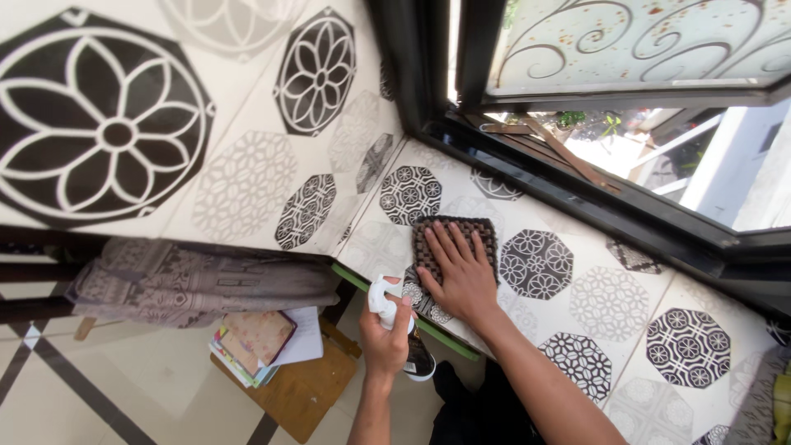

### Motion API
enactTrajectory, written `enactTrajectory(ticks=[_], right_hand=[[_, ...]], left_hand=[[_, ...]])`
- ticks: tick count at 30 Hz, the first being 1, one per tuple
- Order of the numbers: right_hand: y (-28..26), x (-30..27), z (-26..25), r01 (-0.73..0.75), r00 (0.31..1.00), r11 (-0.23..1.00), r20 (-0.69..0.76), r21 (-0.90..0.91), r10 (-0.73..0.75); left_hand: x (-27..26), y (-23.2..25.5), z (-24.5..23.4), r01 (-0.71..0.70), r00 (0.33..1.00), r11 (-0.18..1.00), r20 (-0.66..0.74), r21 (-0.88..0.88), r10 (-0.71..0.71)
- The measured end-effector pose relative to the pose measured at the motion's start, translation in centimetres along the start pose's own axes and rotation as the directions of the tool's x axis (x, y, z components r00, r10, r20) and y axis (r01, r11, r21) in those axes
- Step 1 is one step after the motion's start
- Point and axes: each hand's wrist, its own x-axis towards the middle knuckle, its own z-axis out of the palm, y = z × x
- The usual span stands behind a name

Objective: The person cleans a window with a pattern on it using a spray bottle and a cloth, then wipes the window sill and an adjacent clear window pane.

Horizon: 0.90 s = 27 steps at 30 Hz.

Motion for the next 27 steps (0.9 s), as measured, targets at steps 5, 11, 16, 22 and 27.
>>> enactTrajectory(ticks=[5, 11, 16, 22, 27], right_hand=[[6.1, -1.1, -1.9, -0.181, 0.983, 0.979, 0.006, -0.095, 0.183], [3.9, 3.1, 0.4, -0.247, 0.968, 0.967, 0.028, -0.065, 0.249], [1.3, -0.2, -0.4, -0.082, 0.997, 0.990, -0.002, 0.113, 0.082], [5.8, -10.2, -3.8, -0.240, 0.957, 0.968, -0.153, 0.070, 0.248], [12.4, -14.2, -6.7, -0.488, 0.869, 0.873, -0.102, -0.011, 0.484]], left_hand=[[-0.2, -0.1, 2.4, 0.002, 0.995, 0.998, 0.096, -0.057, 0.003], [-2.1, -1.1, 4.6, 0.009, 0.984, 0.989, 0.175, -0.148, 0.018], [-1.9, -0.6, 5.2, 0.061, 0.997, 0.972, 0.063, -0.228, -0.048], [-3.0, -0.3, 8.6, 0.045, 0.975, 0.995, 0.219, -0.094, -0.024], [-4.2, 1.3, 12.1, -0.030, 0.947, 0.986, 0.312, -0.163, 0.081]])
